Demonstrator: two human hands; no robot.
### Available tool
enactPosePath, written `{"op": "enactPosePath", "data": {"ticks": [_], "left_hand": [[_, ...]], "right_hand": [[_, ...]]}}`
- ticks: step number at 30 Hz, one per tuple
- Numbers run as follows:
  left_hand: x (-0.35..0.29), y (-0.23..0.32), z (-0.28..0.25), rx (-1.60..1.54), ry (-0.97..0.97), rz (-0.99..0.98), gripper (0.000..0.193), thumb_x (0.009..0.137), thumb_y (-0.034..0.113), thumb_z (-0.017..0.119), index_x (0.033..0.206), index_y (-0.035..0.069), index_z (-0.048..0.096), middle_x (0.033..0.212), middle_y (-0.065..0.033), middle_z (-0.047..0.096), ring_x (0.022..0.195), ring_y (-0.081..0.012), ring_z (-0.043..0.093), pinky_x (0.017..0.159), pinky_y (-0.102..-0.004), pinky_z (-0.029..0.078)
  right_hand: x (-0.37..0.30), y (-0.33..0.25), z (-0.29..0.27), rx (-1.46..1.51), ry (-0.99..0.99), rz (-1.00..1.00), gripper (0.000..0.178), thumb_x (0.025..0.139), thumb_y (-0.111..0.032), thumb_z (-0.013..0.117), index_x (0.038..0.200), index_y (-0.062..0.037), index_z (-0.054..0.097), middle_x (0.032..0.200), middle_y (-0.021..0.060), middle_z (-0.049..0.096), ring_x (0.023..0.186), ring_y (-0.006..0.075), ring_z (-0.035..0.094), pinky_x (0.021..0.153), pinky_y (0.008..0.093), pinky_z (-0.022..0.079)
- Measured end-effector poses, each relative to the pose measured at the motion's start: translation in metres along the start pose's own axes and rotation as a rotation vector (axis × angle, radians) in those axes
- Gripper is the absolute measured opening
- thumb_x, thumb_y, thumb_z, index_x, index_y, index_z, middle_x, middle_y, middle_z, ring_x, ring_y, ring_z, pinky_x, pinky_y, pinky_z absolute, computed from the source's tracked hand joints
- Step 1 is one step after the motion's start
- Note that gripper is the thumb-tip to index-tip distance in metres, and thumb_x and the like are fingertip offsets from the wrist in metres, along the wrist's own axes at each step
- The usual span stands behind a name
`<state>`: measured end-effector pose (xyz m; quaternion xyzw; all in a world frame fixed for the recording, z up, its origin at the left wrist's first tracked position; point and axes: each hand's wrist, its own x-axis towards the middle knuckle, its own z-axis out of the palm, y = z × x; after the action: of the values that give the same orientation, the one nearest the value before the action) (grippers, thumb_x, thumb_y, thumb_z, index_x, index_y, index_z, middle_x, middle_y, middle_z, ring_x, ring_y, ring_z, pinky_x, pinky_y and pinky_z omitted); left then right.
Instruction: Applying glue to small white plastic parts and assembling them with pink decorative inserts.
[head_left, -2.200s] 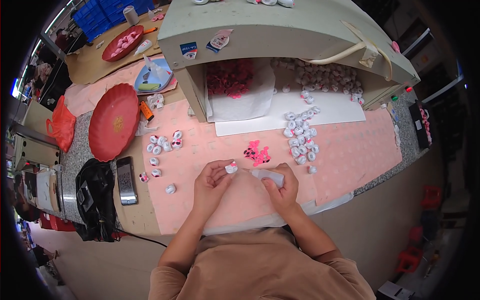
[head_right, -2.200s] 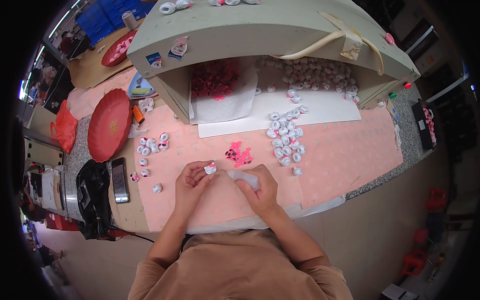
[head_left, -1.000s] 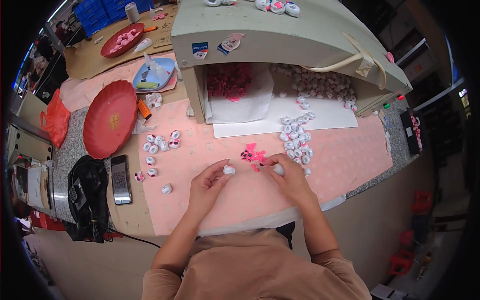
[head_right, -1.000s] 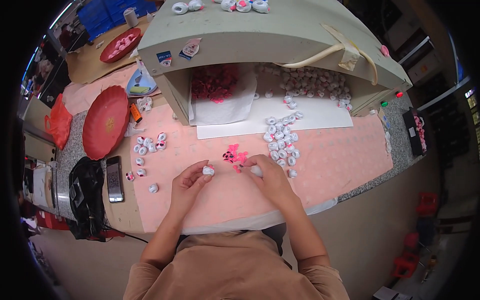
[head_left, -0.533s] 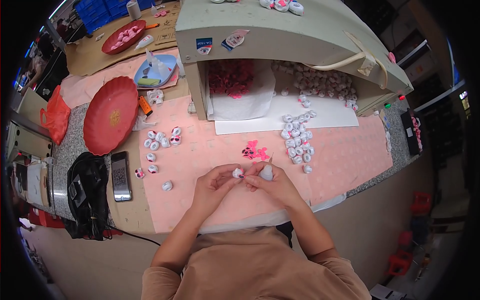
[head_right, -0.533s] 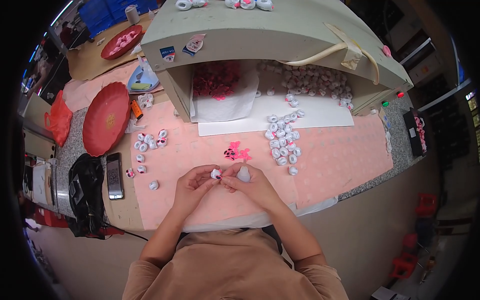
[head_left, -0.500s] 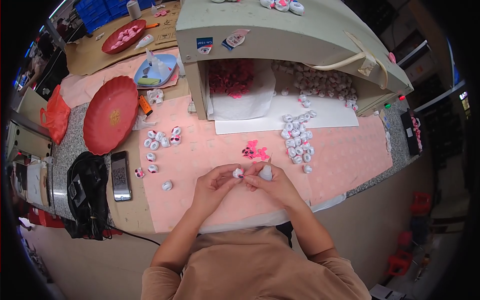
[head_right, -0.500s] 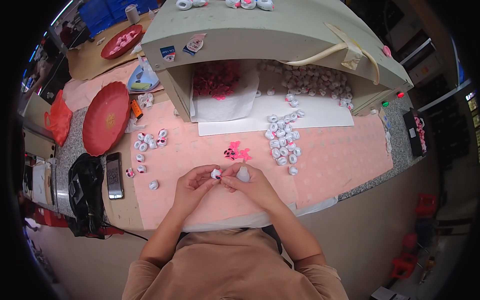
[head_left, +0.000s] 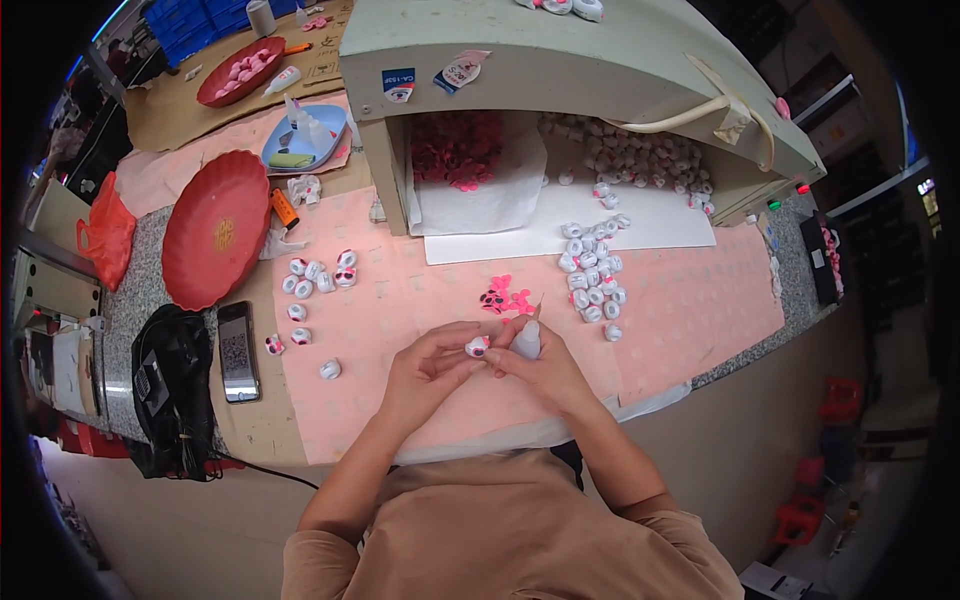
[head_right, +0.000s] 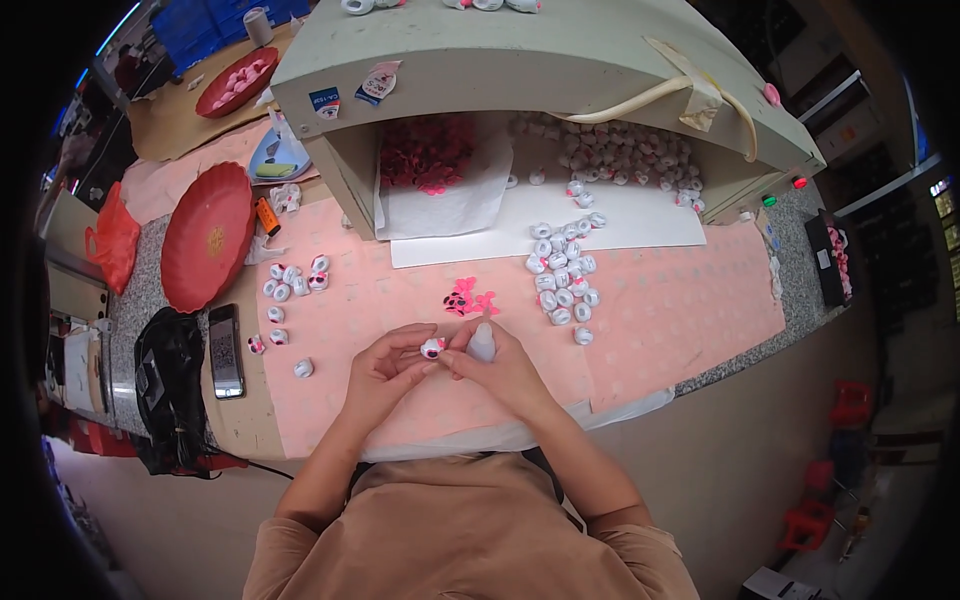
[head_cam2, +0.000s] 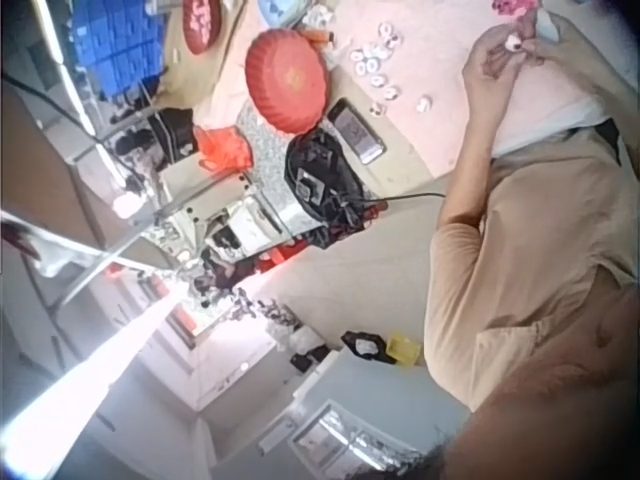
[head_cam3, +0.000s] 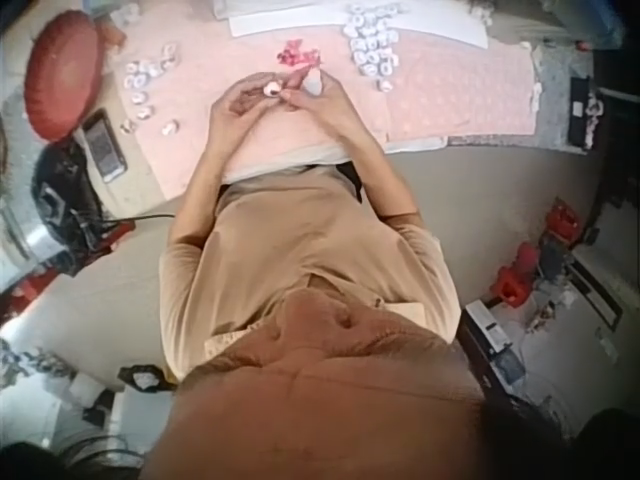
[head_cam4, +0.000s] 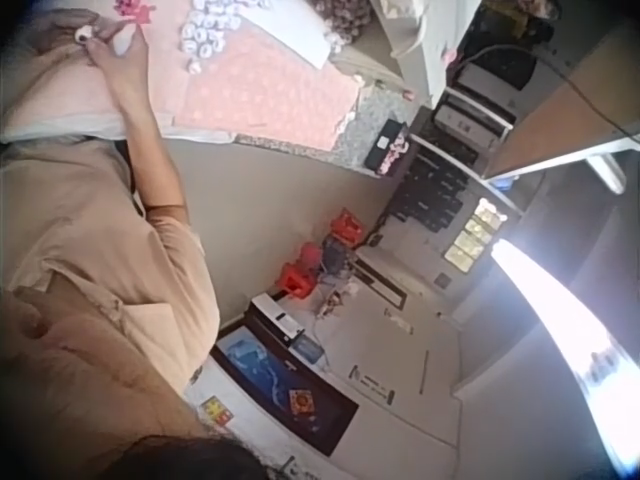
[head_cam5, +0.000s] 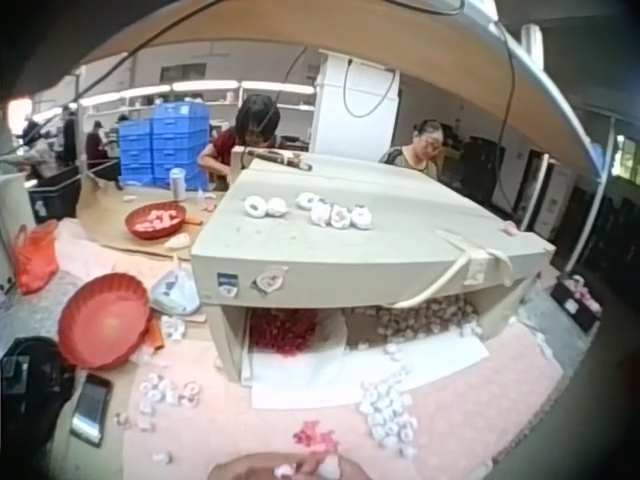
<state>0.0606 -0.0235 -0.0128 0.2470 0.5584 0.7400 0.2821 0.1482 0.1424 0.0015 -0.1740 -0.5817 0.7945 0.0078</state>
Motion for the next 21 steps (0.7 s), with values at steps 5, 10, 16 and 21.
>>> {"op": "enactPosePath", "data": {"ticks": [5,10,16,21], "left_hand": [[0.000,0.002,-0.003,-0.177,-0.008,-0.122,0.025,0.088,-0.004,0.060,0.113,-0.002,0.059,0.114,-0.0082,0.061,0.105,-0.0143,0.060,0.092,-0.0263,0.050],[0.000,-0.003,-0.004,-0.171,0.025,-0.189,0.024,0.089,0.000,0.060,0.113,-0.003,0.058,0.111,-0.0078,0.062,0.105,-0.0125,0.059,0.089,-0.0243,0.048],[0.001,-0.003,-0.009,-0.210,-0.007,-0.232,0.024,0.090,0.000,0.060,0.113,-0.003,0.059,0.111,-0.0082,0.063,0.102,-0.0120,0.059,0.090,-0.0249,0.048],[0.003,0.008,-0.017,0.117,0.116,-0.082,0.025,0.086,-0.001,0.062,0.111,0.000,0.061,0.107,-0.0085,0.063,0.104,-0.0153,0.058,0.090,-0.0269,0.048]], "right_hand": [[-0.001,-0.003,0.008,-0.110,0.036,-0.194,0.018,0.083,-0.005,0.070,0.095,-0.0044,0.056,0.093,0.0035,0.060,0.084,0.0088,0.056,0.073,0.0238,0.047],[0.001,0.001,0.007,-0.106,0.003,-0.163,0.021,0.081,-0.003,0.072,0.098,-0.0038,0.059,0.100,0.0039,0.061,0.092,0.0092,0.056,0.079,0.0244,0.048],[0.004,0.013,0.007,-0.024,0.021,-0.132,0.019,0.083,-0.004,0.070,0.099,-0.0018,0.060,0.099,0.0044,0.063,0.085,0.0094,0.059,0.075,0.0245,0.050],[0.000,0.004,-0.005,0.014,-0.033,-0.082,0.017,0.088,-0.001,0.062,0.105,-0.0008,0.060,0.100,0.0059,0.062,0.085,0.0111,0.059,0.074,0.0273,0.051]]}}
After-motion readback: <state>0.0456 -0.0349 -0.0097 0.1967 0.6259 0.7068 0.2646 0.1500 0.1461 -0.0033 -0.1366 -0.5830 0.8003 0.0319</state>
